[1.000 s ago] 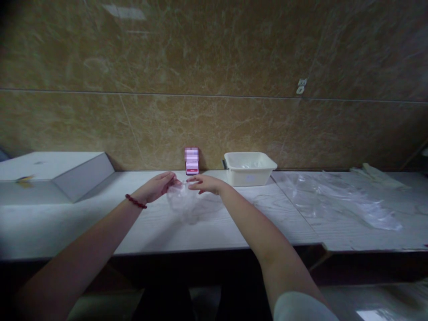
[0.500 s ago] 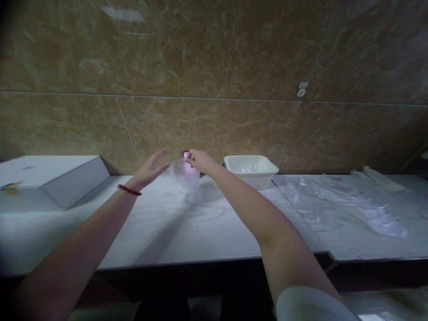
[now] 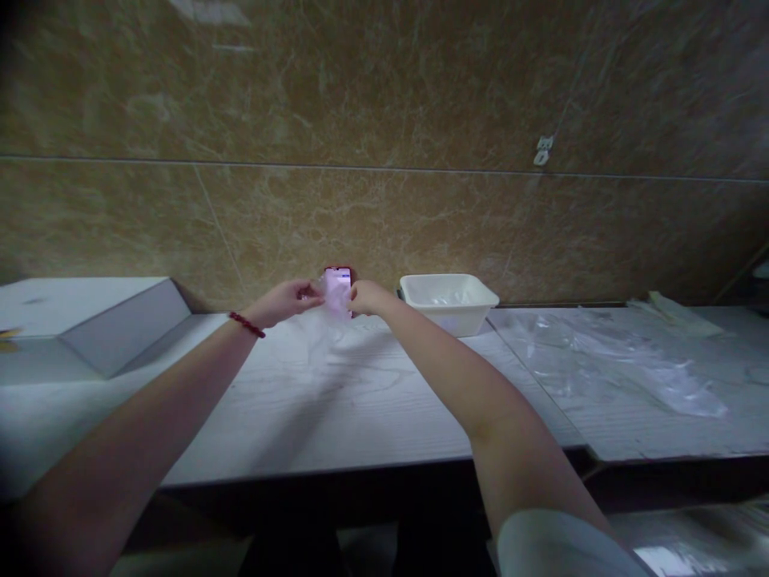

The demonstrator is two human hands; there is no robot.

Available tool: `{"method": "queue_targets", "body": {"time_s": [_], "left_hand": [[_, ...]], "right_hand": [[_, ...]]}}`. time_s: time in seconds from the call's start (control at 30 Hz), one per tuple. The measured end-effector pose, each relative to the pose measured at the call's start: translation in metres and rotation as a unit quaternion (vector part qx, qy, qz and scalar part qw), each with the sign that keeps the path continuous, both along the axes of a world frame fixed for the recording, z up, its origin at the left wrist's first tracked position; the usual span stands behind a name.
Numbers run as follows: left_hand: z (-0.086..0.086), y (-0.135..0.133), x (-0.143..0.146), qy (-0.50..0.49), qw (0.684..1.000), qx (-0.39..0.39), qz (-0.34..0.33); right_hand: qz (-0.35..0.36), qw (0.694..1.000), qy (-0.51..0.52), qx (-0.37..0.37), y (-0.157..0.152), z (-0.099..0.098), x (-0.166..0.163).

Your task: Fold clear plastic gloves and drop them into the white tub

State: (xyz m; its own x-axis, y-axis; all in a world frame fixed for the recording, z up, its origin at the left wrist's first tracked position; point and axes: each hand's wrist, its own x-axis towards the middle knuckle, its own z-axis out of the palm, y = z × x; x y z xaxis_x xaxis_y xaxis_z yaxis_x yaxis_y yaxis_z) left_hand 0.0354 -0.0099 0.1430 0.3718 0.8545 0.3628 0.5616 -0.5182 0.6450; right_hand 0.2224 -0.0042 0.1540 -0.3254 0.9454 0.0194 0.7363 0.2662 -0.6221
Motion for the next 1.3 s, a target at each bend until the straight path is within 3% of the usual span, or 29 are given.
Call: {"method": "queue_targets", "body": {"time_s": [0.1,0.2,0.27,0.4,0.5,0.73,1.03,1.13,1.3], "left_hand": [[-0.003,-0.001,0.000,0.014,0.999,0.011,0.043],[-0.006,-0.002,0.002,-0.008,0.999,-0.003,0.053],[-0.007,-0.003,0.005,-0.030,0.999,-0.018,0.041],[-0.006,-0.007,0.009,-0.054,0.998,-0.020,0.020],[-0.006,-0.007,0.007,-0.069,0.997,-0.003,0.035],[-0.008,0.007,-0.008,-0.113,0.990,-0.016,0.088],[-0.020,0.021,-0.010,-0.217,0.972,-0.027,0.085],[-0.018,0.025,-0.014,-0.226,0.971,-0.034,0.064],[-0.007,0.030,-0.023,-0.207,0.975,-0.018,0.074]], "right_hand": [[-0.027,0.987,0.147,-0.055,0.000,-0.005,-0.001],[-0.008,0.963,0.253,-0.094,-0.006,-0.011,-0.005],[0.007,0.964,0.256,-0.066,-0.010,-0.018,-0.008],[-0.039,0.967,0.252,0.023,-0.003,-0.033,-0.011],[-0.036,0.949,0.312,0.020,0.011,-0.038,-0.008],[-0.015,0.894,0.443,-0.062,0.023,-0.022,0.004],[0.003,0.884,0.456,-0.106,0.016,-0.008,0.006],[0.017,0.892,0.436,-0.116,0.019,-0.005,0.006],[0.047,0.866,0.484,-0.116,0.029,0.001,0.012]]}}
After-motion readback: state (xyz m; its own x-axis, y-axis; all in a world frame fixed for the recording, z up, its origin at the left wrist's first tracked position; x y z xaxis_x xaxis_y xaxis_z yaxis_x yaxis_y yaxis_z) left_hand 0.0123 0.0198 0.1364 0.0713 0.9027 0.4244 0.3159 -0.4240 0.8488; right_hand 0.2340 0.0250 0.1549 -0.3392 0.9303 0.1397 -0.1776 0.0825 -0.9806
